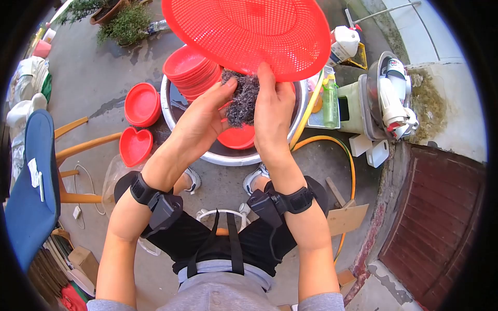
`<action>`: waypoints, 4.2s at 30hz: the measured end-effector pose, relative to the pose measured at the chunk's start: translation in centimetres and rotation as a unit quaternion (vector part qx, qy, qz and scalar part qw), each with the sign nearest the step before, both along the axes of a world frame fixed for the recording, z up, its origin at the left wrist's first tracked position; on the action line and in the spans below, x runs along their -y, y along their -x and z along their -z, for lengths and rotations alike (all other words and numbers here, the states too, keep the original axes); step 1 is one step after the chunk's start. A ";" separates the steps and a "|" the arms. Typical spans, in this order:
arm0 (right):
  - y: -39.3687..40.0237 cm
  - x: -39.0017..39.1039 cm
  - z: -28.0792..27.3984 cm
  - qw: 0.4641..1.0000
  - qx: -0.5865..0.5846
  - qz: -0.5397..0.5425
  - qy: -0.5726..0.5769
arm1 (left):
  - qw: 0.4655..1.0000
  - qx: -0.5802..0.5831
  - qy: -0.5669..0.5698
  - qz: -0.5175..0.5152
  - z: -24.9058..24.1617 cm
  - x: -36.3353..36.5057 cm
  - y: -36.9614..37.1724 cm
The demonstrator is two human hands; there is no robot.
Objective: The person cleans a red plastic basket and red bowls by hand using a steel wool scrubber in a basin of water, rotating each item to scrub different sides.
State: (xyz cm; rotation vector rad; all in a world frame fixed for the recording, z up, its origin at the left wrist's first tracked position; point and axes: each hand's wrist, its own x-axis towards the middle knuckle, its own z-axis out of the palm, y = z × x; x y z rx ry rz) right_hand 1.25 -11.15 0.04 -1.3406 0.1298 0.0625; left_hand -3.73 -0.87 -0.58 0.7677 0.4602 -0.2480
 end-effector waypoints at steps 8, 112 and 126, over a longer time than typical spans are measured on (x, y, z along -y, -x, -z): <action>-1.4 1.7 -0.2 0.999 -0.040 -0.015 0.017 | 0.983 0.021 -0.182 -0.031 0.2 -1.3 0.4; 7.0 0.0 30.0 0.865 -0.420 -0.151 0.229 | 0.683 0.170 -0.700 -0.122 -1.9 -8.4 1.4; 5.7 2.1 33.4 0.816 -0.526 -0.195 0.140 | 0.698 0.156 -0.691 -0.101 -2.0 -8.2 1.9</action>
